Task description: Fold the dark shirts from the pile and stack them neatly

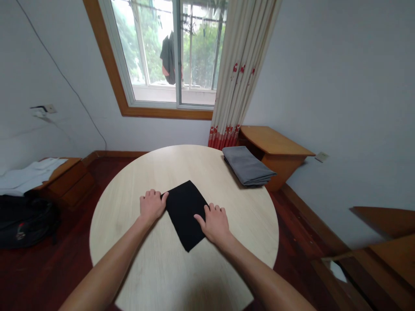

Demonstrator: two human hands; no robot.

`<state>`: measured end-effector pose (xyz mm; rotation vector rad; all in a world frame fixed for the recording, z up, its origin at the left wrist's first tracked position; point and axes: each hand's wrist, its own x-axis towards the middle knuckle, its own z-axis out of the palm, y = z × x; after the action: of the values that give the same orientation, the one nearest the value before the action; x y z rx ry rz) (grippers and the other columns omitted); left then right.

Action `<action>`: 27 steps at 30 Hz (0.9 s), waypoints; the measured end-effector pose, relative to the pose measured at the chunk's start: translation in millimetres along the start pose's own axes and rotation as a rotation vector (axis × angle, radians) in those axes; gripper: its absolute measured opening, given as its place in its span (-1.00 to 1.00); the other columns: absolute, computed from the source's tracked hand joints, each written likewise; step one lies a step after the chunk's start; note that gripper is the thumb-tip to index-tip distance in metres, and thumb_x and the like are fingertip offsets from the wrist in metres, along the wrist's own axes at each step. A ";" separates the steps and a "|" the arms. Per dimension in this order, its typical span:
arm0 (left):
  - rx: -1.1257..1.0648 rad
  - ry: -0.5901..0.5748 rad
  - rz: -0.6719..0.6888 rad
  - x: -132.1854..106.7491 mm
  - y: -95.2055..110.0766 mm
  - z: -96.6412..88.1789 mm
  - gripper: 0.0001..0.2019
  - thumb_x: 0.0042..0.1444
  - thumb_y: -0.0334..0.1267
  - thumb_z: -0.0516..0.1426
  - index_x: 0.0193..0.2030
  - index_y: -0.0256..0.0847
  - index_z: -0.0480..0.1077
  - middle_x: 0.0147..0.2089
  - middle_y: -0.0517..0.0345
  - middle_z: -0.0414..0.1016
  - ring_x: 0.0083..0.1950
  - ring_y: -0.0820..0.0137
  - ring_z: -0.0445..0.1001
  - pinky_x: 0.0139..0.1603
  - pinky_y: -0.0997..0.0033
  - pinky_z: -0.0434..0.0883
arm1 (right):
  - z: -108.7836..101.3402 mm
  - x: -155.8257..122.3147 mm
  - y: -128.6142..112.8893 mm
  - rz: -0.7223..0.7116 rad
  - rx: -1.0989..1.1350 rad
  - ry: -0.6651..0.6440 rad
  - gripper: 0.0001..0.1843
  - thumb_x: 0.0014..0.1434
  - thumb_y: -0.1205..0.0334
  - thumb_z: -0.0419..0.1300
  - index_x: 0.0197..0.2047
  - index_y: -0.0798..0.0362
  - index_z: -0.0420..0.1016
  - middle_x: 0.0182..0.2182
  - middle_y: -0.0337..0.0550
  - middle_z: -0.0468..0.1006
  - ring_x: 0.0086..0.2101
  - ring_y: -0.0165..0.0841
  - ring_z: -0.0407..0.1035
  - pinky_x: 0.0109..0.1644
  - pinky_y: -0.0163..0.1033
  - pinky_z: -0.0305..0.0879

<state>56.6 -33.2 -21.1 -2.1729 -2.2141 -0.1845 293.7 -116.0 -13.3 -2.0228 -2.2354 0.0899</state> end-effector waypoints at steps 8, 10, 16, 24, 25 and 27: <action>-0.923 -0.099 -0.099 -11.7 15.4 11.8 -0.52 0.13 0.05 0.20 0.07 -0.21 0.28 -0.03 -0.11 0.54 -0.05 0.15 0.55 -0.06 0.17 0.45 | 1.4 9.8 12.6 0.037 0.335 -0.033 -0.62 0.28 -0.06 0.16 -0.12 0.11 0.49 -0.12 0.10 0.54 -0.08 -0.09 0.42 -0.04 -0.07 0.32; -1.264 -0.082 -0.060 -9.7 23.0 5.9 -0.50 0.04 0.01 0.27 0.03 -0.17 0.25 -0.10 0.00 0.56 -0.11 0.23 0.56 -0.12 0.25 0.47 | 11.8 22.2 21.8 0.067 0.556 0.007 -0.51 0.19 -0.03 0.26 0.07 0.10 0.41 0.01 0.11 0.51 0.00 -0.10 0.41 0.07 -0.03 0.31; -1.693 -0.138 0.209 -16.7 41.9 -38.8 -0.45 -0.04 -0.03 0.37 0.00 -0.14 0.26 -0.23 0.19 0.55 -0.23 0.35 0.56 -0.18 0.36 0.49 | 8.7 45.7 38.7 -0.110 1.560 -0.195 -0.23 0.00 -0.06 0.42 0.22 0.01 0.32 0.13 0.07 0.49 0.07 -0.12 0.43 0.19 0.07 0.32; -1.915 -0.434 0.217 -17.4 84.3 1.4 -0.28 -0.02 0.05 0.38 0.20 -0.21 0.28 0.07 -0.11 0.57 0.11 0.14 0.53 0.22 0.07 0.39 | -39.7 48.1 72.9 -0.109 1.610 0.157 -0.45 -0.14 0.03 0.52 -0.09 -0.02 0.49 -0.11 -0.14 0.62 -0.08 -0.19 0.50 0.12 -0.04 0.39; -1.908 -0.537 0.264 -20.2 93.6 10.2 -0.26 -0.04 0.04 0.40 0.21 -0.22 0.30 0.10 -0.14 0.55 0.14 0.11 0.51 0.26 0.04 0.36 | -45.5 49.4 82.5 -0.103 1.561 0.214 -0.48 -0.12 0.02 0.50 -0.11 -0.02 0.47 -0.14 -0.15 0.62 -0.10 -0.21 0.50 0.10 -0.06 0.40; -1.872 -0.683 0.369 -22.2 115.8 20.6 -0.26 -0.07 0.02 0.42 0.20 -0.23 0.34 0.13 -0.16 0.54 0.15 0.09 0.51 0.28 0.02 0.34 | -61.5 55.6 105.6 -0.089 1.454 0.323 -0.51 -0.07 0.00 0.47 -0.14 -0.01 0.45 -0.19 -0.17 0.62 -0.15 -0.24 0.50 0.05 -0.08 0.42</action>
<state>173.9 -51.3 -36.9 -3.5950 -1.5998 -2.7283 400.7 -52.4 37.1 -0.9842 -1.2560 0.9510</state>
